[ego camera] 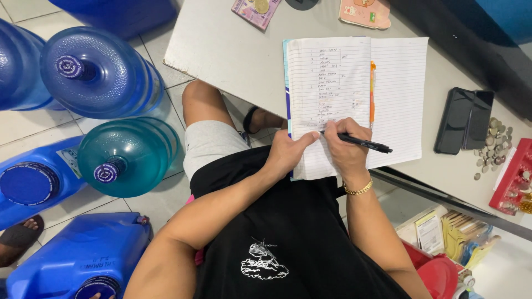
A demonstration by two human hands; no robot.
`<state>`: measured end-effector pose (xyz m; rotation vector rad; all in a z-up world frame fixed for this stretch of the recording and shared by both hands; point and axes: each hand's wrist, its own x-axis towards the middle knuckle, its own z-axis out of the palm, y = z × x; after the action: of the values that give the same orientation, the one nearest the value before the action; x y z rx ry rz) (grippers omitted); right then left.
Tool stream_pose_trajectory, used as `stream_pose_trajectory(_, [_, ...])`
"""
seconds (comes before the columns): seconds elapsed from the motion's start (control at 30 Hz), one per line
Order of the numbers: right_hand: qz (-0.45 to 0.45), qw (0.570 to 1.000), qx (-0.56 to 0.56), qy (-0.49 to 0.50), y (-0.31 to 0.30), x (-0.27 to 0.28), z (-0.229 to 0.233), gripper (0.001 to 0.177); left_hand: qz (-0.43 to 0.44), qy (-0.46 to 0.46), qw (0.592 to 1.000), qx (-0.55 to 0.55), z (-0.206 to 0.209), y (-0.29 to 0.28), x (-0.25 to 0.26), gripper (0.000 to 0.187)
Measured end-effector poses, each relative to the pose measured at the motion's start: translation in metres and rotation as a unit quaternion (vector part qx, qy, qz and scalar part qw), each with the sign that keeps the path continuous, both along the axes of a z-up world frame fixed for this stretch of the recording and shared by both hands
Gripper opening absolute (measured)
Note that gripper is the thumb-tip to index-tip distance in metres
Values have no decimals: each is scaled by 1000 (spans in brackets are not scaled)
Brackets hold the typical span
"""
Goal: Writing entries and flipping pages in a record book at a desk in a water production facility.
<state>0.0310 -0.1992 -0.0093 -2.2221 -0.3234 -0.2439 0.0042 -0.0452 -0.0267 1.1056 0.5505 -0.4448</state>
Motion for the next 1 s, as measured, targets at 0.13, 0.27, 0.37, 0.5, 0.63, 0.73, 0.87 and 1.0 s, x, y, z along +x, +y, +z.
stream_pose_trajectory(0.13, [-3,1000,0,0,-1,1,-2,43,-5,3,1000,6,-4,-1,0,43])
stream_pose_trajectory(0.27, [-3,1000,1,5,-4,1,-5,42,-10,8,1000,14,-10,-4,0,44])
stream_pose_trajectory(0.37, [-5,1000,3,9,-4,1,-3,41,-10,9,1000,14,-9,-3,-1,44])
stream_pose_trajectory(0.5, [-3,1000,-13,-9,-7,1,-5,43,-9,1,1000,12,3,2,-1,43])
stream_pose_trajectory(0.63, [-7,1000,5,1,-4,1,-1,43,-6,0,1000,10,7,4,-1,42])
stream_pose_trajectory(0.73, [-10,1000,2,-3,-4,0,0,43,-6,-2,1000,13,3,2,-1,43])
stream_pose_trajectory(0.87, [-7,1000,1,-5,-4,0,-1,43,-7,-1,1000,12,-3,-1,-2,43])
stream_pose_trajectory(1.0, [-5,1000,-3,-14,-4,0,0,43,-6,-2,1000,17,-2,0,-1,43])
